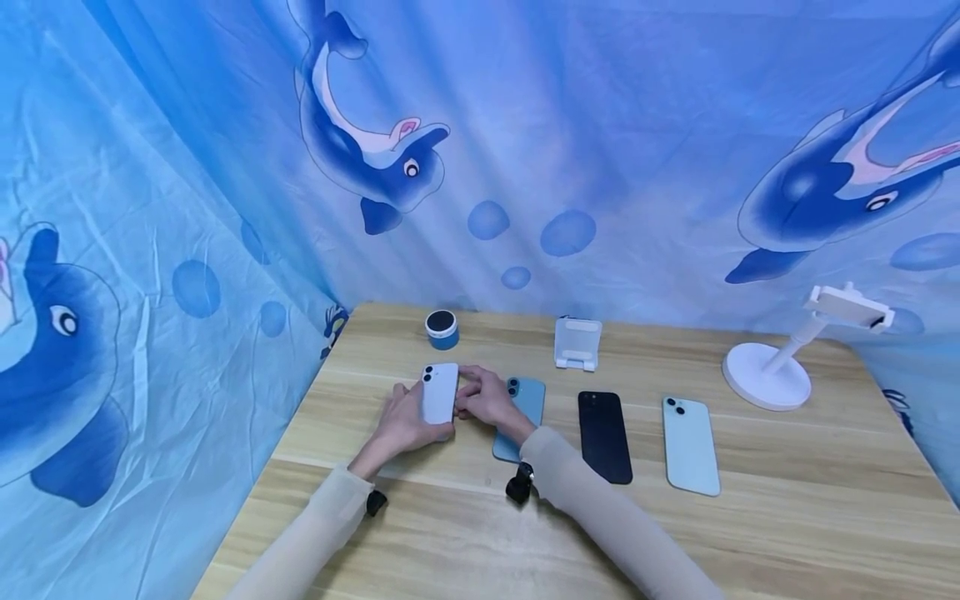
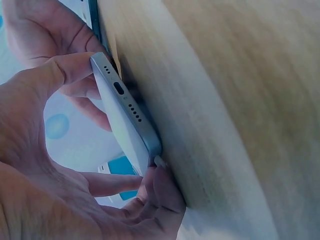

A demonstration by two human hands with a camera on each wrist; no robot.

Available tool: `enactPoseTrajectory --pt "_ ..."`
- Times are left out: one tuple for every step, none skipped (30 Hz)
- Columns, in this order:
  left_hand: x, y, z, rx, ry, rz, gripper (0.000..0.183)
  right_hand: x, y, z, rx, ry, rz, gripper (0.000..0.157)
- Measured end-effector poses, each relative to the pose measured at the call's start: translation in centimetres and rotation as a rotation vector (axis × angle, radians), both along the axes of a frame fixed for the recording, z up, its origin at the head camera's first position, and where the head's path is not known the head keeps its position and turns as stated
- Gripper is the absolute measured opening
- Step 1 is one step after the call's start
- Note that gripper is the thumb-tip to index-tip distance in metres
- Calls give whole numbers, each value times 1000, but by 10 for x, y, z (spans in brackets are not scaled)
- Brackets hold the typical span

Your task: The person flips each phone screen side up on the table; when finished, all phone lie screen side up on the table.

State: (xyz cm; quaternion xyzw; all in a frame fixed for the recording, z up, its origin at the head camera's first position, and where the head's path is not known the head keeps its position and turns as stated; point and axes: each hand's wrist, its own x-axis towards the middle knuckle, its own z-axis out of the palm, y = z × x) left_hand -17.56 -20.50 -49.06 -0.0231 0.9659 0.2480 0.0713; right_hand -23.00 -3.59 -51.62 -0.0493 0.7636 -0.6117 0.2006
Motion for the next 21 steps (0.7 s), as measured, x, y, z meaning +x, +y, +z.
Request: enactPoseTrajectory --pt "1 0 0 7 1 -2 101 0 0 -1 -7 -2 4 67" --pt "1 -1 -1 13 1 -5 101 1 1 -2 -11 -3 6 67" --pt "1 -2 -1 22 2 -9 100 1 1 -2 -22 -5 6 66" --pt "2 -3 -1 35 1 -14 100 1 1 -2 -32 -7 6 66" --pt "2 -4 -1 44 0 -19 100 1 1 -2 -46 -10 6 66" --pt "3 -6 0 52 -7 -19 101 0 2 -3 -60 -11 6 65" --pt "4 -7 0 63 -16 -19 102 0 2 -3 -77 -13 6 65" --pt "5 -9 1 71 -25 -21 102 0 2 -3 -95 -16 7 64" --pt "5 -10 2 83 -31 -25 102 0 3 -3 -113 -20 7 64" --pt "6 -11 3 94 -38 -31 102 0 3 -3 -127 -23 9 64" --pt "6 -13 4 101 -45 -35 102 0 4 -3 -144 -27 11 64" --pt "7 -14 4 109 -53 -39 102 1 5 -3 -162 -33 13 64" --pt "7 -15 5 120 -56 -49 102 1 5 -3 -180 -40 15 64" --pt "7 -16 5 125 -58 -58 102 1 6 -3 -197 -45 19 65" --pt "7 -17 6 134 -63 -63 102 1 7 -2 -214 -52 22 65" --pt "7 -18 6 142 -70 -65 103 2 8 -2 -230 -57 26 65" --pt "7 -19 6 149 -77 -67 103 2 8 -2 -247 -65 29 65" --pt "7 -20 7 158 -86 -68 103 3 9 -1 -259 -70 31 65" --pt "7 -21 7 172 -92 -71 103 3 9 -1 -270 -74 32 65" --pt "7 -22 7 184 -97 -72 102 3 10 -1 -281 -78 33 65" --pt "7 -23 7 199 -101 -75 100 4 10 -1 -290 -82 34 65"
